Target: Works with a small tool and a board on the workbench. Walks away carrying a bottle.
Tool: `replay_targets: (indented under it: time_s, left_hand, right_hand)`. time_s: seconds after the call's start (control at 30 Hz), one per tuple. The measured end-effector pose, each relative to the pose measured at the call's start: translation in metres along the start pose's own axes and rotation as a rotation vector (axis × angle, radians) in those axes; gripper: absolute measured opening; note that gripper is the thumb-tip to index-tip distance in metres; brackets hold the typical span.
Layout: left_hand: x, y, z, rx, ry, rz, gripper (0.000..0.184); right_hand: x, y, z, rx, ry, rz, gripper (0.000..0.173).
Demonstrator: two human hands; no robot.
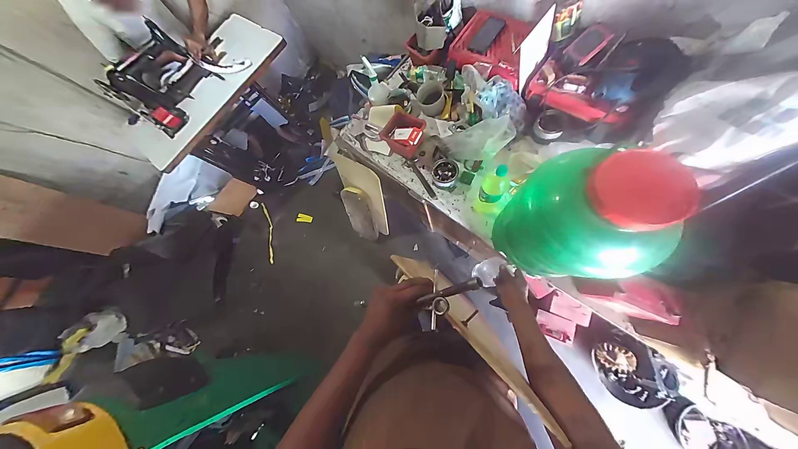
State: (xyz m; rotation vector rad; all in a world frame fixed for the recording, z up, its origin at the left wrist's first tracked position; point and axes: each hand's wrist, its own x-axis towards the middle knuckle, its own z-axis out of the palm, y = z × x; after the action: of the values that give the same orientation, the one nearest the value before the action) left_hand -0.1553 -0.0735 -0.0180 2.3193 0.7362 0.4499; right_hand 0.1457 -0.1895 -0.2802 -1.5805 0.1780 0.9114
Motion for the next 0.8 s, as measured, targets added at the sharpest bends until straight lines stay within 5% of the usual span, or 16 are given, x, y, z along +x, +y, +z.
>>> replay_targets:
  time_s: [0.8]
  left_hand:
    - [-0.0037, -0.0002, -0.0012, -0.017, -0.01, -0.026, 0.017]
  right_hand:
    - [-0.0005, -0.0001, 0.0003, 0.037, -0.015, 0.018, 0.056]
